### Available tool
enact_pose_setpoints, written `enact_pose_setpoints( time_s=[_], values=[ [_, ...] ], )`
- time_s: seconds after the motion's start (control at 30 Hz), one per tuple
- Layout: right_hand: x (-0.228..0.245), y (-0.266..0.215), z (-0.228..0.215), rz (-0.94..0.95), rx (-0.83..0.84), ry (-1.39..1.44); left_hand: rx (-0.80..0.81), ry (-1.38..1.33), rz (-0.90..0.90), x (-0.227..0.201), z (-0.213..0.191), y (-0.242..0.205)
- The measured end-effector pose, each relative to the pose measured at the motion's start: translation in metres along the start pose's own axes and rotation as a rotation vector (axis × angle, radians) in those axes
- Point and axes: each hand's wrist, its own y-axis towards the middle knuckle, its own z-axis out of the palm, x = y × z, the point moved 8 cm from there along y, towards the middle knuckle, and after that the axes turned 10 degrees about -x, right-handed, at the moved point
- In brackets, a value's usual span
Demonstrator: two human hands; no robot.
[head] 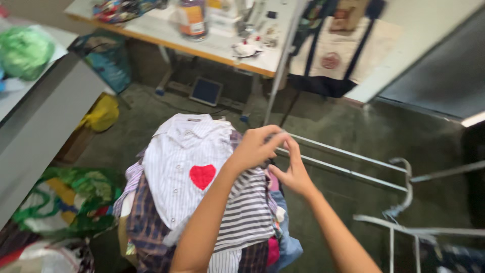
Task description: The person picks up various garments from a pile, places them on hangers, and hangs them on a clothing rack. The person handles shirts, shorts, and other clothing items one at a time, placing each on a hanger before moving it to the rack.
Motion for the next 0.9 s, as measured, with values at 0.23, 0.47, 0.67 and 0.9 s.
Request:
enact_pose_setpoints(
  time_s=[0.23, 0.47, 0.67, 0.9],
  values=[
    [0.032, -0.007, -0.114, -0.017, 0.193, -0.143, 0.266, -0.245, 0.352, -0.135, 0.056, -0.035],
    [0.044, -0.087, -0.273, 0.182, 0.113, -0.575, 0.409, -0.460, 0.017, -0.112, 0.113, -0.004],
    [0.026, -0.148, -0.353, 0.458, 0.009, -0.631, 0.347, -0.420, -0.055, -0.062, 0.186, 0.033],
    [-0.043, -0.207, -0.439, 0.729, -0.017, -0.148, 0.318, -0.296, -0.090, -0.033, 0.273, 0.060]
  ],
)
